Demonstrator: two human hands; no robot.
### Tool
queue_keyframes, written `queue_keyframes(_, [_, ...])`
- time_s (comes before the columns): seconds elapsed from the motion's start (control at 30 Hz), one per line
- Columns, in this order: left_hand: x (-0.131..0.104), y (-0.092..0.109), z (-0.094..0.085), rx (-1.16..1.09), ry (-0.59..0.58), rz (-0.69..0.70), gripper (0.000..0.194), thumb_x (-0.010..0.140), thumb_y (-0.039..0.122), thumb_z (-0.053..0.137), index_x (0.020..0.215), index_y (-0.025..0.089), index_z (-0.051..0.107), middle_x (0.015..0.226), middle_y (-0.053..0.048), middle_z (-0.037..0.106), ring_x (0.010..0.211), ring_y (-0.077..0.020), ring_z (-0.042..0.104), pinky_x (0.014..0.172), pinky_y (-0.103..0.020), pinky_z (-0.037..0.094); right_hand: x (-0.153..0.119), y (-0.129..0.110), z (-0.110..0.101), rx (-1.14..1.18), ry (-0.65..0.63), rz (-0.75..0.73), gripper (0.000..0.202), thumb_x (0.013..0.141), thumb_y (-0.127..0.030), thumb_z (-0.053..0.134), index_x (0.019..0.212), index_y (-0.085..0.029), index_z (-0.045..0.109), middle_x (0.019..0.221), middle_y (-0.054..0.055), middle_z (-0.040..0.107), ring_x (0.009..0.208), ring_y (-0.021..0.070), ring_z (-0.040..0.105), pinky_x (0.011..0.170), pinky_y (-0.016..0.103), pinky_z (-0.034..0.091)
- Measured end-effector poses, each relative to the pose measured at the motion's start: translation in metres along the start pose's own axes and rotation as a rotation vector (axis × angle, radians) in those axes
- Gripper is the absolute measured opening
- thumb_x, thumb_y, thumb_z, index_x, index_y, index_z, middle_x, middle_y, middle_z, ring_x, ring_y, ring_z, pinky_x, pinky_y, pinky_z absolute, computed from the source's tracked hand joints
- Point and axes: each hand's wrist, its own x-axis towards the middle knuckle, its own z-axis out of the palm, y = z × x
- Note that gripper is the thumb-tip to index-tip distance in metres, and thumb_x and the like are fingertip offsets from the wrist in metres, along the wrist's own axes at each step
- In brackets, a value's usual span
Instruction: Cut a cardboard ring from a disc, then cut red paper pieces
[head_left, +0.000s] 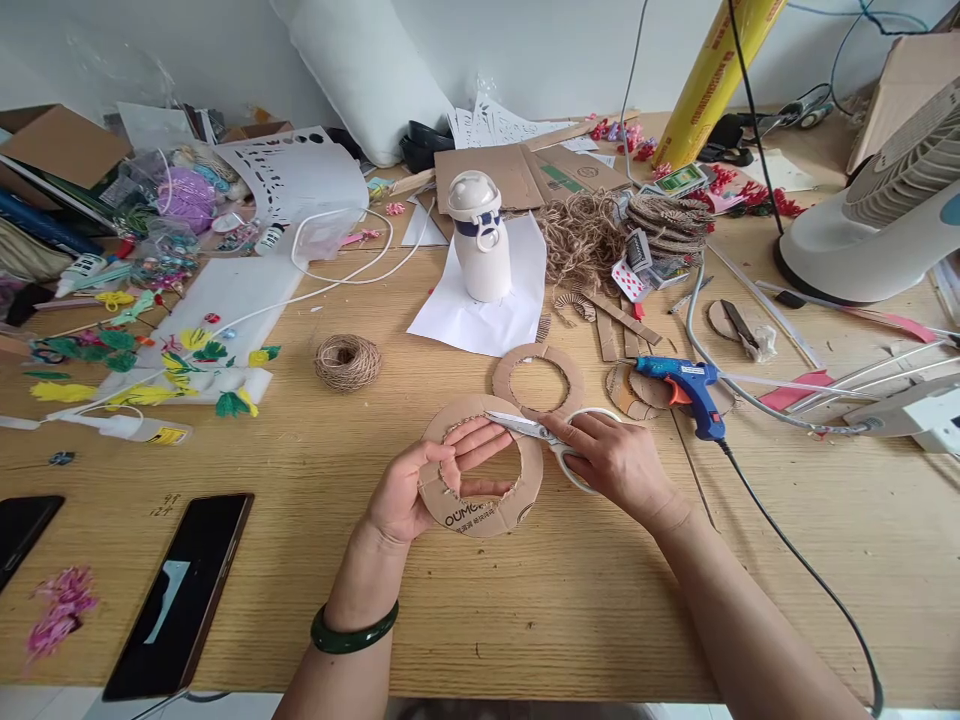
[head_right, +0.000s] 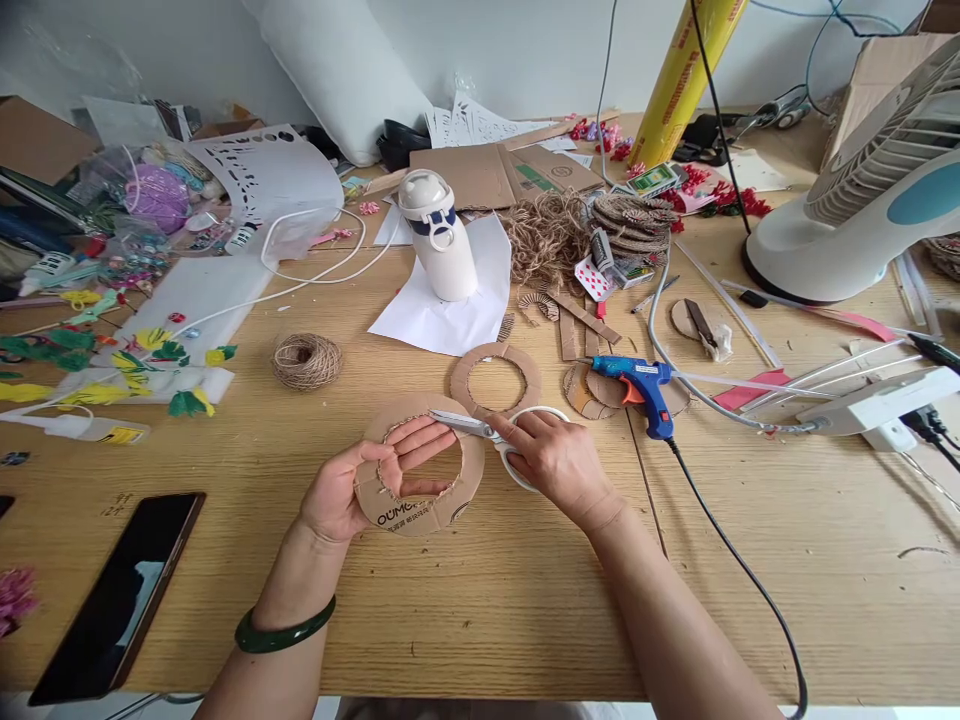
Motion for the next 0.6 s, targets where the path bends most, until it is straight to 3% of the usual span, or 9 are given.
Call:
queue_keyframes(0.17, [0.0001,0.0015,-0.0019,0.007,-0.008,-0.006,0.050,0.089,0.018,0.037,0.135,0.009,0.055,0.153,-0.016,0.044,0.151,-0.0389,0.009,0.106,-0.071,0.037,-0.0025,-0.0012,0.0007,0.024,0.000,-0.001,0.038,0.094,-0.019,0.052,0.130,-0.022,0.064,0.084,0.002,0.072,0.073,0.0134,0.060,0.052,0.027,0.033])
queue_keyframes(0.27, [0.0001,0.0034,-0.0020,0.016,0.009,-0.017,0.049,0.089,0.018,0.038,0.133,0.009,0.056,0.151,-0.016,0.046,0.151,-0.0390,0.011,0.103,-0.070,0.041,-0.0035,0.0002,0.0031,0.099,-0.030,-0.004,0.040,0.094,-0.020,0.051,0.132,-0.020,0.062,0.086,0.002,0.073,0.070,0.0129,0.061,0.054,0.026,0.037])
queue_keyframes(0.43, [-0.0007,0.0046,-0.0016,0.023,0.034,-0.044,0.048,0.089,0.016,0.038,0.133,0.010,0.056,0.152,-0.016,0.045,0.151,-0.0378,0.013,0.103,-0.070,0.041,-0.0007,0.0026,0.0052,0.182,-0.039,0.024,0.046,0.090,-0.016,0.053,0.135,-0.023,0.059,0.098,0.003,0.073,0.082,0.0136,0.064,0.061,0.024,0.042])
queue_keyframes(0.6, [-0.0014,0.0017,-0.0011,0.047,0.005,-0.073,0.047,0.086,0.012,0.039,0.129,0.010,0.060,0.151,-0.017,0.046,0.150,-0.0406,0.015,0.097,-0.068,0.047,0.0015,0.0030,0.0039,0.122,-0.005,0.001,0.052,0.087,-0.011,0.054,0.137,-0.026,0.058,0.091,0.000,0.070,0.083,0.0140,0.062,0.061,0.025,0.040])
